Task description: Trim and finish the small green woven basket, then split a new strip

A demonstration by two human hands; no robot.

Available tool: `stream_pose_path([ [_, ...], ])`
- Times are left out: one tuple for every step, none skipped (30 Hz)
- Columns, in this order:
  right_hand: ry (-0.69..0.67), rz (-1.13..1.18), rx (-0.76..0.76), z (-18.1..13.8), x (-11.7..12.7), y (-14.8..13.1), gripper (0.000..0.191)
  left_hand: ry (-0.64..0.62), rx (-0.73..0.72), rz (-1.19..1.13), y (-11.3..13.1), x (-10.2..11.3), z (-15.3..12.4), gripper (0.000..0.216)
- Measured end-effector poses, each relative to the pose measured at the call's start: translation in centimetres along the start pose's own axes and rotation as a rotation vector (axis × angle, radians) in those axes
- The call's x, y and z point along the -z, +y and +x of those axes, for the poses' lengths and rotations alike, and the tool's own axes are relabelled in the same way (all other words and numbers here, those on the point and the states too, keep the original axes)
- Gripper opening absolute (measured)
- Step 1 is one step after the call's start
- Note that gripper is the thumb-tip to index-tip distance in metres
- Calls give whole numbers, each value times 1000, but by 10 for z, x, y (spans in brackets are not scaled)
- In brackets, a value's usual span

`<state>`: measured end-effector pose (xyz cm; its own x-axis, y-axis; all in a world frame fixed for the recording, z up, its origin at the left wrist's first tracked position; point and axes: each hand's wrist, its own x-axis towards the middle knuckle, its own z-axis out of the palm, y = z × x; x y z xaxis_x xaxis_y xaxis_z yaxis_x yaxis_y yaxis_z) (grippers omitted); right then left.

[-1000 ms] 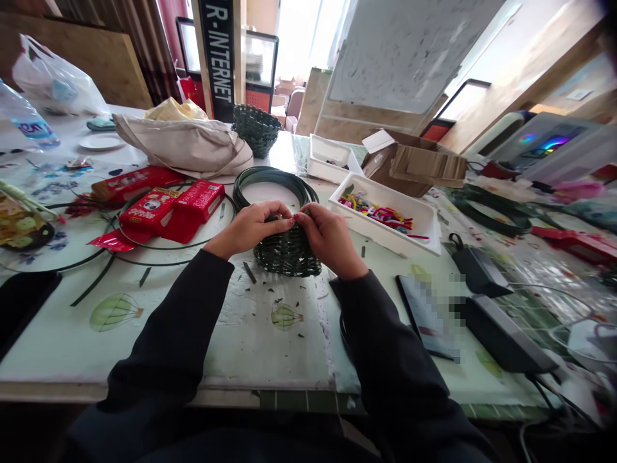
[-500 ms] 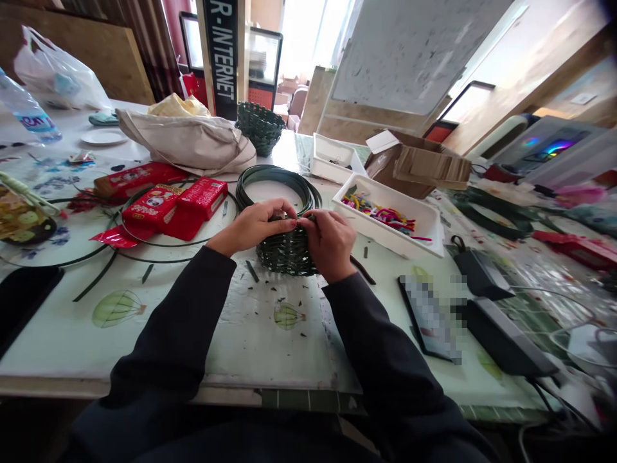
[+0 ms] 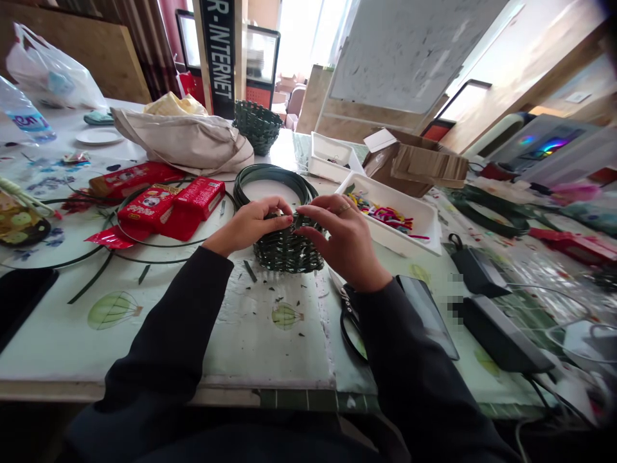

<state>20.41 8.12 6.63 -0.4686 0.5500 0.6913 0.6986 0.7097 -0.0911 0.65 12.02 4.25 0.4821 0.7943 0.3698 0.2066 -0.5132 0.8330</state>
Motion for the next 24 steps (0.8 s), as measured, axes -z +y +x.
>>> stream_pose_path([
  [-3, -40, 18, 0, -1, 1, 15, 1, -4, 17, 0, 0, 0, 22],
  [-14, -73, 35, 0, -3, 2, 18, 1, -6, 34, 0, -1, 0, 23],
  [-31, -97, 49, 0, -4, 4, 22, -1, -8, 48, 1, -2, 0, 23],
  [-46, -108, 56, -1, -6, 6, 24, -3, -10, 59, 1, -2, 0, 24],
  [-52, -110, 55, -1, -8, 8, 26, -6, -10, 68, 1, -3, 0, 24],
  [-49, -105, 48, -3, -10, 10, 27, -12, -9, 75, 1, -3, 0, 24],
  [-36, -93, 31, -4, -12, 11, 29, -19, -9, 81, 2, -3, 0, 24],
  [-15, -76, 10, -5, -14, 12, 30, -27, -9, 83, 2, -3, 0, 24],
  [5, -54, -8, -7, -16, 11, 32, -36, -11, 80, 3, -3, -1, 24],
  [24, -32, -23, -8, -17, 11, 35, -49, -12, 72, 4, -3, -1, 25],
  [42, -11, -36, -10, -18, 10, 39, -65, -13, 64, 5, -3, -1, 25],
  [60, 5, -46, -12, -19, 9, 42, -79, -15, 56, 6, -2, -2, 25],
  [77, 13, -51, -13, -20, 9, 44, -93, -19, 46, 8, -2, -2, 25],
  [94, 14, -52, -15, -22, 9, 46, -107, -23, 35, 9, -2, -2, 25],
  [112, 9, -54, -16, -23, 9, 46, -120, -26, 27, 10, -3, -2, 25],
  [132, 0, -56, -18, -25, 10, 46, -131, -29, 19, 11, -3, -1, 25],
  [155, -13, -60, -19, -27, 11, 45, -135, -31, 12, 12, -4, -1, 24],
  [179, -27, -68, -20, -30, 13, 44, -133, -32, 9, 12, -4, -1, 24],
  [202, -37, -77, -21, -33, 14, 43, -127, -31, 11, 13, -5, -1, 23],
  [220, -37, -83, -22, -35, 16, 43, -117, -33, 14, 13, -6, -1, 22],
  [232, -27, -86, -22, -37, 17, 43, -107, -35, 13, 13, -6, 0, 22],
  [238, -13, -82, -22, -38, 18, 43, -99, -37, 10, 12, -7, 0, 21],
  [231, 7, -74, -21, -38, 18, 42, -96, -35, 5, 11, -7, 0, 21],
  [215, 33, -64, -20, -37, 17, 42, -94, -33, -2, 11, -7, 0, 22],
])
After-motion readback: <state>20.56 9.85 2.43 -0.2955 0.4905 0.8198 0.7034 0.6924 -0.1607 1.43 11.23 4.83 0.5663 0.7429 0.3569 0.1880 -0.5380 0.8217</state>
